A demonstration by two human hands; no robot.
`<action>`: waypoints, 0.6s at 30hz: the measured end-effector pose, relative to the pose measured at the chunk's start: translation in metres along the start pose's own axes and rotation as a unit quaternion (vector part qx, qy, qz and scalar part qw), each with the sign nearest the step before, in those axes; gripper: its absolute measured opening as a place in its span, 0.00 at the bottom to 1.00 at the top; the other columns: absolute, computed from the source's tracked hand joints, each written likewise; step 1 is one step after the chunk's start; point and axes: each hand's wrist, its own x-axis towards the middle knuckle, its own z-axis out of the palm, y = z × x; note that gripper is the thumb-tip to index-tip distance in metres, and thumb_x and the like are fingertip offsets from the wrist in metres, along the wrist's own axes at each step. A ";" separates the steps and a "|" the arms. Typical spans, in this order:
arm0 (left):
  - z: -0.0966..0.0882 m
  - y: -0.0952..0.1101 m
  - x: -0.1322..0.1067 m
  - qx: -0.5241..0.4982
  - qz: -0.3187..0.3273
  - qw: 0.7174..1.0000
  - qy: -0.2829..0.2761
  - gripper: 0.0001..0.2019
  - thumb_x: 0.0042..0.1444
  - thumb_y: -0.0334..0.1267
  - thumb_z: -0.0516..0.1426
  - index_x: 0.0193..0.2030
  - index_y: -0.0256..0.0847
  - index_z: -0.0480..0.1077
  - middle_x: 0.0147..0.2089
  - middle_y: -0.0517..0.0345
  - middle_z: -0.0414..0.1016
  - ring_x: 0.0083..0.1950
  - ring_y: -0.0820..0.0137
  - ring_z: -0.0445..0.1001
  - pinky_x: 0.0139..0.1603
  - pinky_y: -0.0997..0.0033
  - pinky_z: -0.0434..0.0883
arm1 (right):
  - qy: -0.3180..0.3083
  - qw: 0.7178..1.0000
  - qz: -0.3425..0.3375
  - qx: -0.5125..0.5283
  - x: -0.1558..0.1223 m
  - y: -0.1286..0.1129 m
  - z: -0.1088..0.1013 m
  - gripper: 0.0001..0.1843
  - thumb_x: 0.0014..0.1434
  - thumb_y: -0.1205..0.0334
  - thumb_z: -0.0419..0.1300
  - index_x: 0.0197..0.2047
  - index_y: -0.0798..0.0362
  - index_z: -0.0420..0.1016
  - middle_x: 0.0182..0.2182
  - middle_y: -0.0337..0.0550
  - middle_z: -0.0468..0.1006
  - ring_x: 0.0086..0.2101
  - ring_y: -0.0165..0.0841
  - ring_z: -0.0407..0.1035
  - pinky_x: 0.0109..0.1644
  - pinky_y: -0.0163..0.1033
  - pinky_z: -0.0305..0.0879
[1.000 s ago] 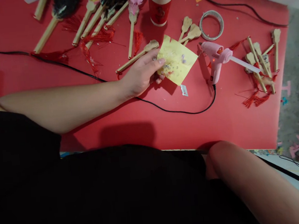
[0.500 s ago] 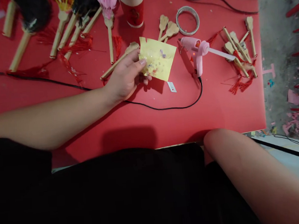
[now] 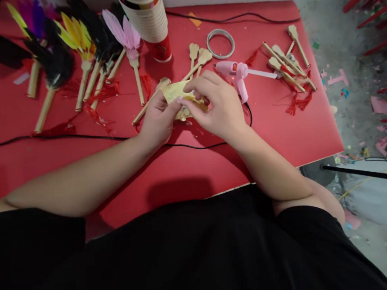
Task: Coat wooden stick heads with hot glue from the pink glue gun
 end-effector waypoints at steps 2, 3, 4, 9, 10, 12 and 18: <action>0.000 0.001 -0.002 0.015 0.011 1.000 0.001 0.29 0.72 0.65 0.72 0.69 0.50 0.80 0.51 0.53 0.91 0.50 0.61 0.91 0.40 0.67 0.86 | 0.000 1.000 0.011 -0.015 -0.003 0.005 0.008 0.13 0.83 0.41 0.71 0.60 0.38 0.85 0.49 0.48 0.86 0.55 0.49 0.83 0.70 0.63 0.86; 0.000 0.002 -0.002 0.022 0.010 1.000 0.003 0.28 0.73 0.65 0.72 0.68 0.49 0.81 0.49 0.54 0.91 0.49 0.62 0.91 0.41 0.68 0.86 | 0.003 1.000 0.017 -0.021 -0.004 0.007 0.011 0.15 0.83 0.40 0.70 0.61 0.39 0.84 0.50 0.48 0.86 0.54 0.47 0.83 0.69 0.62 0.87; 0.000 0.001 -0.003 0.030 0.007 1.000 0.005 0.27 0.73 0.64 0.72 0.67 0.49 0.81 0.48 0.55 0.90 0.47 0.63 0.90 0.41 0.68 0.86 | 0.010 0.999 0.022 -0.024 -0.004 0.009 0.014 0.16 0.84 0.39 0.69 0.62 0.40 0.83 0.50 0.48 0.86 0.54 0.46 0.83 0.68 0.61 0.87; -0.006 -0.006 0.001 0.043 0.077 0.996 -0.018 0.23 0.69 0.63 0.75 0.55 0.48 0.79 0.42 0.60 0.84 0.40 0.69 0.85 0.42 0.69 0.86 | 0.039 0.999 -0.009 0.006 -0.004 0.015 0.018 0.12 0.84 0.45 0.68 0.53 0.42 0.84 0.45 0.46 0.88 0.46 0.43 0.83 0.57 0.54 0.87; -0.007 -0.008 0.003 0.042 0.102 0.994 -0.026 0.25 0.68 0.64 0.76 0.53 0.47 0.79 0.40 0.61 0.82 0.39 0.70 0.84 0.41 0.69 0.85 | 0.042 0.999 -0.031 0.017 -0.003 0.015 0.018 0.10 0.83 0.47 0.68 0.50 0.43 0.83 0.44 0.45 0.88 0.44 0.42 0.82 0.55 0.53 0.86; -0.010 -0.010 0.006 0.048 0.137 0.989 -0.037 0.27 0.67 0.66 0.76 0.49 0.46 0.77 0.38 0.62 0.80 0.37 0.71 0.83 0.41 0.69 0.84 | 0.043 0.997 -0.062 0.034 -0.003 0.015 0.019 0.08 0.82 0.53 0.69 0.47 0.44 0.83 0.42 0.43 0.88 0.41 0.40 0.81 0.51 0.51 0.84; -0.009 -0.009 0.007 0.102 0.169 0.980 -0.017 0.27 0.70 0.67 0.74 0.45 0.45 0.75 0.35 0.62 0.75 0.38 0.69 0.83 0.42 0.68 0.83 | 0.066 0.994 -0.050 0.073 -0.006 0.012 0.023 0.06 0.79 0.54 0.72 0.46 0.43 0.85 0.39 0.41 0.87 0.41 0.40 0.81 0.50 0.51 0.84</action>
